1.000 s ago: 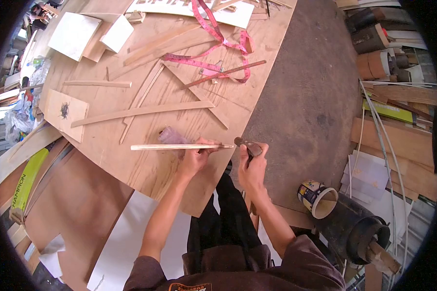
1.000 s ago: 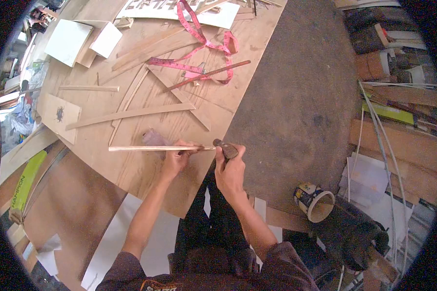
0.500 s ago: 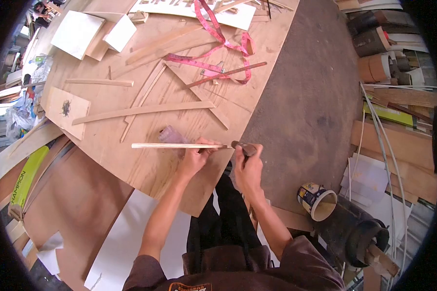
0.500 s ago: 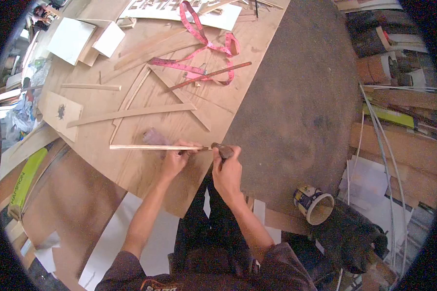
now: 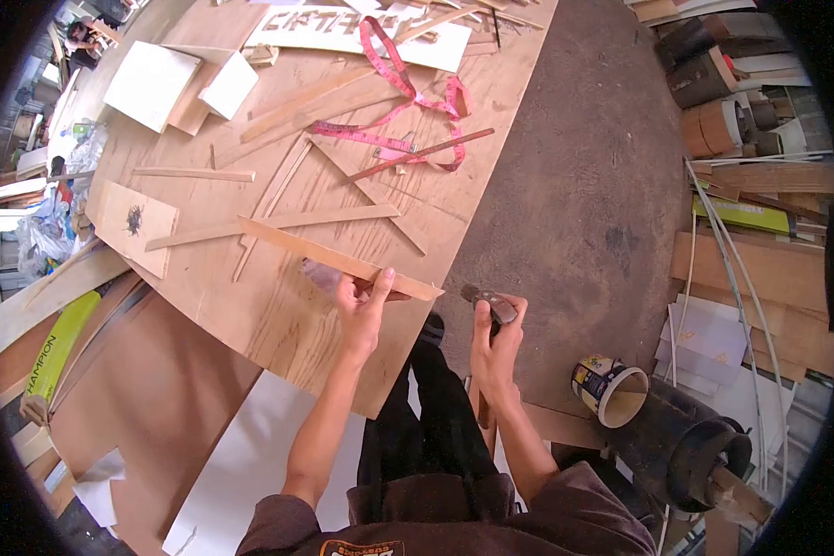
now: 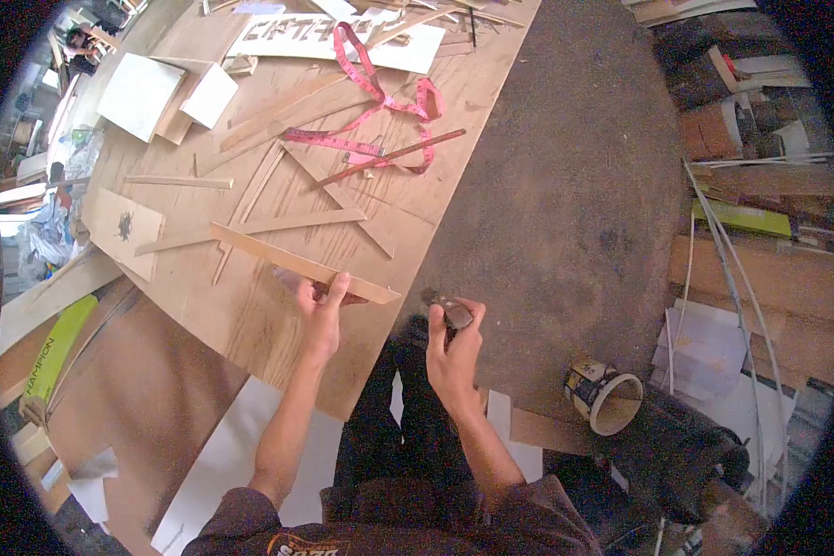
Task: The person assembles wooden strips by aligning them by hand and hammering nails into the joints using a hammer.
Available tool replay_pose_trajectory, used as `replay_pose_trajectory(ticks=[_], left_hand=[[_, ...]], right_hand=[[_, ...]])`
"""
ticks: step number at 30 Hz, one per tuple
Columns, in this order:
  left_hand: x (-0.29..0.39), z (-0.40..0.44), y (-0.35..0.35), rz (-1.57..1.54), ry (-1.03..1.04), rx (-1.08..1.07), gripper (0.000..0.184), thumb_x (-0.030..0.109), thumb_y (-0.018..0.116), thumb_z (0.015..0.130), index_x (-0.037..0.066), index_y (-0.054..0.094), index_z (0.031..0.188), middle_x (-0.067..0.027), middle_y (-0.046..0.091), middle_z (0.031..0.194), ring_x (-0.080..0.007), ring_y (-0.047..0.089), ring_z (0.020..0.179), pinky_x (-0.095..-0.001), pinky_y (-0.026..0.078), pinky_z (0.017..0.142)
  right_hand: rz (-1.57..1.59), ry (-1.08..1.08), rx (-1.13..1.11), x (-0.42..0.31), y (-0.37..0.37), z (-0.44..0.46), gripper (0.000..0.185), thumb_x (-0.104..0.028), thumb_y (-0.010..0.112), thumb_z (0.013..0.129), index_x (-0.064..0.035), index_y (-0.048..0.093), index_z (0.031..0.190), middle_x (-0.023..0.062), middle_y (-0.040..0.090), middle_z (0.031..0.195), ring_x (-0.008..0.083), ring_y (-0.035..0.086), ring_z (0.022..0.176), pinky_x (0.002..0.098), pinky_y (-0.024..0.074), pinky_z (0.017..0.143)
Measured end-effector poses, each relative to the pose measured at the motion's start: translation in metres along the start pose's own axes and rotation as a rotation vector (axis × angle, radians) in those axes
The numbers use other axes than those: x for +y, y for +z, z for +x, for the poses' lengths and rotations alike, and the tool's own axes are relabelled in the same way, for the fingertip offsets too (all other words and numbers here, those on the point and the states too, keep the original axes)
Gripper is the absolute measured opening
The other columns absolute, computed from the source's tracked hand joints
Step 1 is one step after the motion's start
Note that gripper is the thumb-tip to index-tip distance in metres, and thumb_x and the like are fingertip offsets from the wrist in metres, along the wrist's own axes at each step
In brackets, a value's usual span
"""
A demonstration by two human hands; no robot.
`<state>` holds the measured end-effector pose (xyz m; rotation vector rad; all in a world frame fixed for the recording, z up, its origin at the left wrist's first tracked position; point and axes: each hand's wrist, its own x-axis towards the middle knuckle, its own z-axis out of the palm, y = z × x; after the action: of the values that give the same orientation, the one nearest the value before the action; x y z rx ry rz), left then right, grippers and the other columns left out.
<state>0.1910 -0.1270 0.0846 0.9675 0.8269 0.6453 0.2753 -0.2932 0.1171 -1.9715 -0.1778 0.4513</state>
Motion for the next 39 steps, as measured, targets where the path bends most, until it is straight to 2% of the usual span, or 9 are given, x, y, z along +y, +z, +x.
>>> replay_pose_trajectory(ticks=[5,18,23,25,26,29,35,37,39], left_hand=[[0.040,-0.014,0.022,-0.035,-0.132,0.043,0.024,0.011,0.071,0.093,0.001,0.058,0.112,-0.0058,0.067,0.093,-0.0150,0.068,0.076,-0.0334,0.063,0.065],[0.129,-0.073,0.060,-0.038,0.054,-0.071,0.023,0.019,0.070,0.095,0.005,0.058,0.109,-0.0033,0.064,0.095,-0.0146,0.066,0.081,-0.0325,0.060,0.066],[0.146,-0.095,0.058,-0.075,0.124,-0.227,0.020,0.023,0.062,0.101,0.004,0.056,0.106,-0.0039,0.061,0.094,-0.0152,0.065,0.082,-0.0332,0.059,0.067],[0.147,-0.101,0.051,-0.034,0.136,-0.247,0.022,0.024,0.061,0.102,0.003,0.054,0.106,-0.0052,0.061,0.095,-0.0163,0.065,0.084,-0.0328,0.059,0.069],[0.146,-0.105,0.045,-0.027,0.148,-0.249,0.024,0.025,0.062,0.101,0.002,0.055,0.106,-0.0061,0.061,0.096,-0.0166,0.065,0.084,-0.0331,0.060,0.069],[0.145,-0.111,0.027,-0.036,0.167,-0.206,0.028,0.026,0.065,0.100,0.001,0.055,0.107,-0.0083,0.063,0.098,-0.0175,0.066,0.084,-0.0337,0.060,0.071],[0.141,-0.113,-0.032,-0.010,0.156,-0.078,0.028,0.025,0.066,0.099,0.002,0.058,0.113,-0.0063,0.066,0.099,-0.0163,0.068,0.084,-0.0334,0.060,0.073],[0.141,-0.114,-0.047,-0.109,0.147,-0.009,0.028,0.027,0.067,0.099,0.003,0.059,0.111,-0.0060,0.066,0.097,-0.0171,0.069,0.086,-0.0340,0.060,0.075],[0.138,-0.114,-0.060,-0.126,0.129,0.041,0.026,0.027,0.066,0.099,0.003,0.060,0.107,-0.0057,0.066,0.095,-0.0177,0.070,0.086,-0.0327,0.059,0.074]], right_hand=[[0.012,-0.076,-0.046,-0.027,-0.013,-0.007,0.035,-0.027,0.060,0.102,0.0007,0.045,0.117,0.0163,0.066,0.083,0.0226,0.062,0.074,0.0361,0.0497,0.069],[0.125,-0.290,-0.134,-0.129,-0.072,-0.042,0.032,-0.020,0.063,0.100,-0.0006,0.047,0.120,0.0133,0.066,0.087,0.0176,0.063,0.076,0.0328,0.0497,0.068],[0.214,-0.239,-0.283,-0.155,-0.083,-0.060,0.029,-0.018,0.068,0.097,-0.0043,0.055,0.118,-0.0007,0.061,0.093,0.0054,0.050,0.076,0.0219,0.0419,0.065],[0.231,-0.244,-0.327,-0.146,-0.085,-0.059,0.023,-0.011,0.068,0.094,-0.0041,0.061,0.114,0.0016,0.066,0.097,0.0093,0.056,0.082,0.0268,0.0477,0.069],[0.227,-0.277,-0.337,-0.141,-0.085,-0.059,0.024,-0.009,0.070,0.093,-0.0051,0.060,0.115,-0.0030,0.059,0.091,0.0033,0.048,0.075,0.0202,0.0395,0.061],[0.074,-0.252,-0.381,-0.144,-0.084,-0.061,0.024,-0.008,0.069,0.093,-0.0051,0.060,0.115,-0.0032,0.059,0.091,0.0037,0.048,0.074,0.0212,0.0395,0.061],[-0.135,-0.335,-0.410,-0.160,-0.055,-0.068,0.043,-0.009,0.072,0.089,-0.0048,0.055,0.128,0.0036,0.059,0.088,0.0092,0.050,0.070,0.0279,0.0446,0.064],[-0.166,-0.359,-0.460,-0.154,-0.043,-0.062,0.050,-0.004,0.069,0.086,-0.0047,0.051,0.133,0.0152,0.069,0.096,0.0229,0.065,0.082,0.0346,0.0516,0.079],[-0.197,-0.372,-0.468,-0.144,-0.028,-0.053,0.054,-0.003,0.069,0.085,-0.0052,0.049,0.135,0.0163,0.069,0.095,0.0252,0.066,0.082,0.0357,0.0520,0.079]])
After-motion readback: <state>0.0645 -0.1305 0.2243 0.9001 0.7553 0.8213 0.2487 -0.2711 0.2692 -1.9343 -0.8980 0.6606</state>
